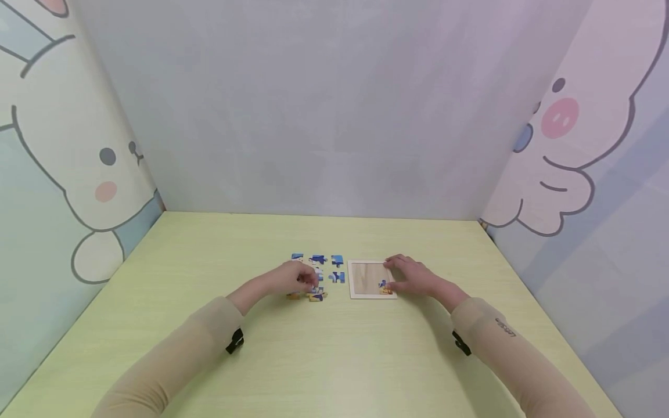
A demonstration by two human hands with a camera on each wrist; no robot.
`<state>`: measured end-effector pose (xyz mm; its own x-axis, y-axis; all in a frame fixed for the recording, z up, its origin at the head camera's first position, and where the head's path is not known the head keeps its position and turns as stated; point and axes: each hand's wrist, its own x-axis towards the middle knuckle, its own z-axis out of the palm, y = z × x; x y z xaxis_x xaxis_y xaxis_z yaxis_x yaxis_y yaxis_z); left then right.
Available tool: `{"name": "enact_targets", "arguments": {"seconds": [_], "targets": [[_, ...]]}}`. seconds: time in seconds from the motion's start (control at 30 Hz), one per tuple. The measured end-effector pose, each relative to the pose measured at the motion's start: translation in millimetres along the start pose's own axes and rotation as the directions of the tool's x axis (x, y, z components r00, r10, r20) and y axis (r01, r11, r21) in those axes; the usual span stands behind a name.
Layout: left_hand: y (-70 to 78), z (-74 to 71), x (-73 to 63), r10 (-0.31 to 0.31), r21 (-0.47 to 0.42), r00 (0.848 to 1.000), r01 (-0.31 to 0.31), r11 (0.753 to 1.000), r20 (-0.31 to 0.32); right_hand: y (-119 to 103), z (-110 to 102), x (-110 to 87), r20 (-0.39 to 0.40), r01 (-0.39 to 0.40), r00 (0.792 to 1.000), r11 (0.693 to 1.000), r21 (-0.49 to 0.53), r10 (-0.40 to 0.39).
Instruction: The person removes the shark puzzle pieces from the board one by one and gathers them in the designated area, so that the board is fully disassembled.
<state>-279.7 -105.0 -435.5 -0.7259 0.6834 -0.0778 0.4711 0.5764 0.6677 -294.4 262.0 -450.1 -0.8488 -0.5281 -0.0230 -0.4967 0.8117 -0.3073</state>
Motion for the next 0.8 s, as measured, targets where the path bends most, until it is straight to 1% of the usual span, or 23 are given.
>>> {"name": "enact_targets", "arguments": {"seconds": [0.13,0.33,0.47,0.57,0.67,0.8], "targets": [[-2.6,2.4,0.3,-0.013,0.01,1.0,0.013,1.0,-0.014,-1.5,0.0,0.1,0.006,-0.011,1.0,1.0,0.005,0.01],[-2.1,1.8,3.3,-0.024,0.082,0.998,0.029,0.996,-0.051,-3.4,-1.2,-0.5,0.007,-0.008,1.0,1.0,0.004,0.008],[6.4,-3.1,7.8,-0.019,0.159,0.997,0.03,0.987,-0.072,-3.4,-1.5,0.6,0.006,0.002,1.0,1.0,-0.002,-0.002],[15.2,-8.1,12.2,-0.018,0.194,0.996,0.034,0.98,-0.084,-3.2,-1.7,1.7,0.012,0.004,1.0,1.0,-0.003,-0.004],[22.8,-12.7,16.4,-0.009,0.197,0.996,0.026,0.98,-0.088,-2.9,-2.7,2.4,0.021,0.006,1.0,1.0,-0.009,-0.006],[30.3,-16.8,21.7,0.017,0.206,0.996,0.001,0.979,-0.085,-1.9,-5.8,3.0,0.034,0.031,0.999,0.999,-0.012,-0.03]]}}
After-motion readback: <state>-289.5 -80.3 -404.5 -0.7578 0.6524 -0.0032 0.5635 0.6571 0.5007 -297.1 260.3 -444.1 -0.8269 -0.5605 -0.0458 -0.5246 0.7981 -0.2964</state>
